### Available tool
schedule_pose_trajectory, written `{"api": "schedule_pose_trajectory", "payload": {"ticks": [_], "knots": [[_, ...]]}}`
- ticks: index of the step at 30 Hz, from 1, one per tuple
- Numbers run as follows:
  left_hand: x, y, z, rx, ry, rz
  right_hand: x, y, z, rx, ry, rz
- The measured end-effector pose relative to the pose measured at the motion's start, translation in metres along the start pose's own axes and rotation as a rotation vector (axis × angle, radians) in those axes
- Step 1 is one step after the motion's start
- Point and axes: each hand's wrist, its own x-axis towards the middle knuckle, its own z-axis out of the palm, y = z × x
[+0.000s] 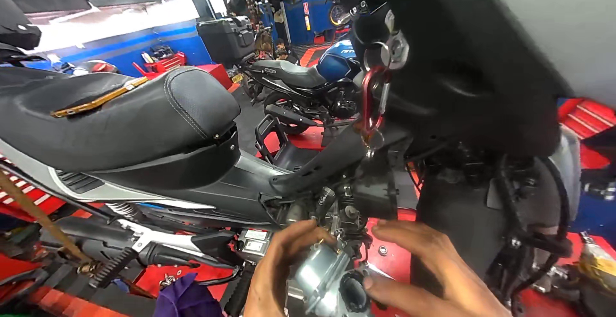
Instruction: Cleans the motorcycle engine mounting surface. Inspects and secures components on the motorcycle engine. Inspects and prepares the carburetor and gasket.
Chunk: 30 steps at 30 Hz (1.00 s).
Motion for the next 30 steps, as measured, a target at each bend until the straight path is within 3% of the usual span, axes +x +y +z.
{"api": "schedule_pose_trajectory", "payload": {"ticks": [17,30], "knots": [[0.002,-0.002,0.006,0.006,0.013,0.011,-0.011,-0.01,0.001,0.102,0.023,0.053],[0.002,-0.003,0.004,0.041,0.064,0.053,-0.012,-0.015,0.008,0.025,0.035,0.063]]}}
